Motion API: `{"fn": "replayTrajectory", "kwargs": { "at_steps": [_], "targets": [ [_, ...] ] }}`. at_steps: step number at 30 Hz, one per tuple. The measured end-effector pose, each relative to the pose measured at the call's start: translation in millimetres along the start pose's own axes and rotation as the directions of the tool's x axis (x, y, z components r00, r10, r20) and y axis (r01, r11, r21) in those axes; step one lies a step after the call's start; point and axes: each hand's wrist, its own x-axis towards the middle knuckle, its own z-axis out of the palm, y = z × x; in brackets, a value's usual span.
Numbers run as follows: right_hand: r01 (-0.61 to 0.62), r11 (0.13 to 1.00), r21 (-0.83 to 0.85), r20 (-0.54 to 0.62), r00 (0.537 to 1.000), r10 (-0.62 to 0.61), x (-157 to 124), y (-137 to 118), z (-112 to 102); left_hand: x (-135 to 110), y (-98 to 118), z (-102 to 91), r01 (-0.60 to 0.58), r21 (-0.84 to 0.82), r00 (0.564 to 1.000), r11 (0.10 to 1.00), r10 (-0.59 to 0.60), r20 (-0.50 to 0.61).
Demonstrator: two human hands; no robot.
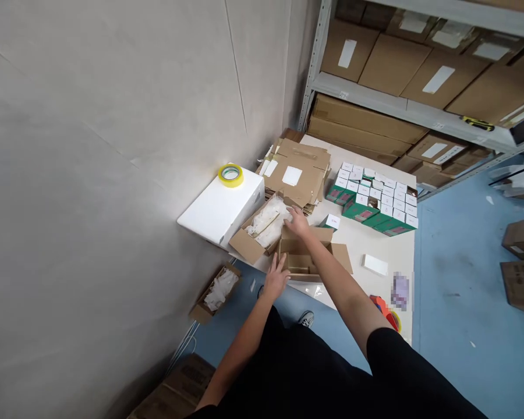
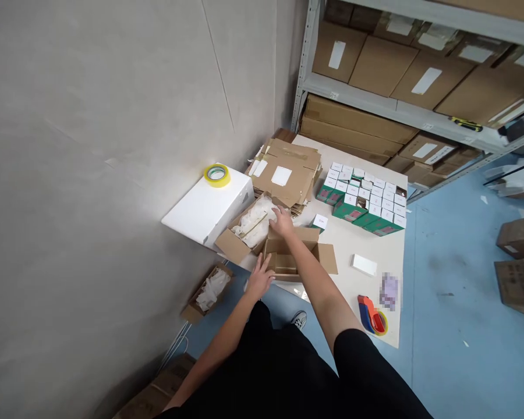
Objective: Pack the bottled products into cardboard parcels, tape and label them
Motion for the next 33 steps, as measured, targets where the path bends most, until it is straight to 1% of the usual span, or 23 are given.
{"fn": "replayTrajectory", "kwargs": {
  "at_steps": [3, 6, 9, 12, 14, 16, 19, 22, 26, 30, 31, 33],
  "targets": [
    [-0.105, 0.994, -0.031, 0.109, 0.988, 0.108, 51, -7, 21, 7, -12, 3.3, -0.027, -0.006, 0.999, 1.000, 0.027, 0.035],
    [-0.168, 0.984, -0.063, 0.185, 0.967, 0.177, 91, -11, 40, 14, -21, 8.1, -0.049, -0.021, 0.995, 0.999, 0.051, 0.087],
    [-0.208, 0.973, -0.105, 0.193, 0.955, 0.225, 118, -17, 57, 21, -25, 11.1, -0.059, -0.041, 0.989, 0.997, 0.064, 0.133],
    [-0.253, 0.955, -0.158, 0.189, 0.941, 0.280, 132, -27, 66, 27, -28, 10.7, -0.065, -0.064, 0.985, 0.996, 0.074, 0.153],
    [-0.268, 0.946, -0.184, 0.203, 0.931, 0.304, 135, -33, 65, 31, -30, 8.9, -0.070, -0.072, 0.984, 0.995, 0.081, 0.157],
    [-0.273, 0.941, -0.199, 0.206, 0.927, 0.312, 132, -37, 60, 33, -33, 6.7, -0.082, -0.074, 0.982, 0.994, 0.093, 0.162],
    [-0.279, 0.941, -0.194, 0.146, 0.940, 0.309, 120, -36, 47, 34, -35, 4.0, -0.094, -0.070, 0.983, 0.993, 0.104, 0.148],
    [-0.248, 0.962, -0.114, 0.074, 0.964, 0.257, 106, -31, 32, 33, -34, 3.6, -0.092, -0.079, 0.986, 0.993, 0.102, 0.132],
    [-0.207, 0.978, 0.024, 0.048, 0.977, 0.206, 100, -29, 14, 31, -32, 3.8, -0.069, -0.098, 0.991, 0.993, 0.080, 0.112],
    [-0.128, 0.989, 0.073, -0.087, 0.987, 0.135, 100, -37, -2, 29, -27, -0.5, -0.060, -0.090, 0.994, 0.994, 0.068, 0.086],
    [-0.117, 0.990, 0.072, -0.100, 0.987, 0.124, 100, -40, -6, 28, -25, -2.1, -0.053, -0.089, 0.995, 0.995, 0.060, 0.080],
    [-0.108, 0.992, 0.065, -0.070, 0.991, 0.112, 97, -44, -12, 26, -22, -4.7, -0.036, -0.084, 0.997, 0.996, 0.041, 0.064]
  ]
}}
